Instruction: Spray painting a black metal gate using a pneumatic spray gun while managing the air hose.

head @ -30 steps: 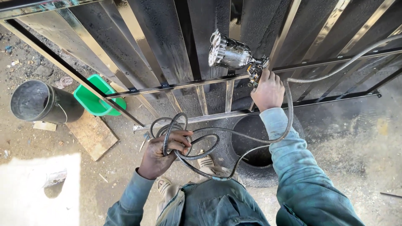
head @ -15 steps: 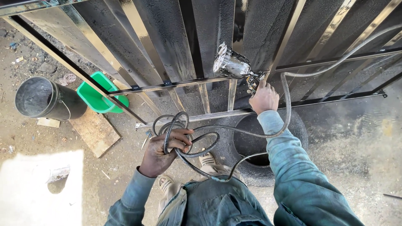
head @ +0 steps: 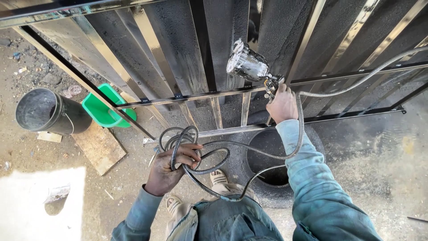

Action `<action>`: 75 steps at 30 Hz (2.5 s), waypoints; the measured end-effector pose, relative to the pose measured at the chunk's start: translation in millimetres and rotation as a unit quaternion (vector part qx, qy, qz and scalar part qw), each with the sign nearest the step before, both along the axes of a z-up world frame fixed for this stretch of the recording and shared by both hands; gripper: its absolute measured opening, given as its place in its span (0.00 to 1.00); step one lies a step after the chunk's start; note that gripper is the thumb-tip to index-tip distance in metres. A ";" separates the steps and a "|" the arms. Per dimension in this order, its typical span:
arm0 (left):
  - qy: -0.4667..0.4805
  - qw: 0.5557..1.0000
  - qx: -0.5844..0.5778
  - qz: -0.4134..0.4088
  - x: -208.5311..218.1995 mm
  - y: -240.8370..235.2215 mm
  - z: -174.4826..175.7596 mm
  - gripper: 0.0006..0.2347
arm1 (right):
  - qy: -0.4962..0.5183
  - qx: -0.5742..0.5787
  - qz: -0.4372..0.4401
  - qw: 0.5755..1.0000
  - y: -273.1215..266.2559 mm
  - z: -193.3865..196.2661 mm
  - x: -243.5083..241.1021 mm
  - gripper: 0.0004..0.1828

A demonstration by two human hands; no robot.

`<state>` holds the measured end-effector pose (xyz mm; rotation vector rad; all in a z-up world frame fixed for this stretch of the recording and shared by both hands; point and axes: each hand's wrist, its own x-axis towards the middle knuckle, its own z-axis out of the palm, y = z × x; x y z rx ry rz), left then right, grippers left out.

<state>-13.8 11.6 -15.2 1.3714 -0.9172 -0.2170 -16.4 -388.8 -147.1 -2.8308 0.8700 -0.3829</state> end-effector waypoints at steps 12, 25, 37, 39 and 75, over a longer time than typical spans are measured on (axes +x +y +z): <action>-0.038 0.998 -0.001 -0.056 1.4 1.7 7.2 0.09 | -0.085 -0.340 0.004 0.937 -5.2 106.6 24.4 0.29; -0.027 0.998 -0.004 -0.064 2.3 2.7 -0.2 0.13 | -0.139 -0.317 0.008 0.938 -10.4 122.7 19.2 0.36; -0.033 0.997 0.020 -0.073 -0.8 2.3 0.2 0.10 | -0.047 -0.240 0.018 0.970 0.3 56.7 -2.5 0.29; -0.041 0.997 0.023 -0.060 -0.7 1.3 2.7 0.12 | 0.006 -0.247 -0.007 0.969 2.6 52.1 -3.1 0.26; -0.028 0.999 -0.007 0.030 -8.8 6.4 7.2 0.05 | -0.155 -0.176 0.175 0.956 62.1 48.5 74.9 0.37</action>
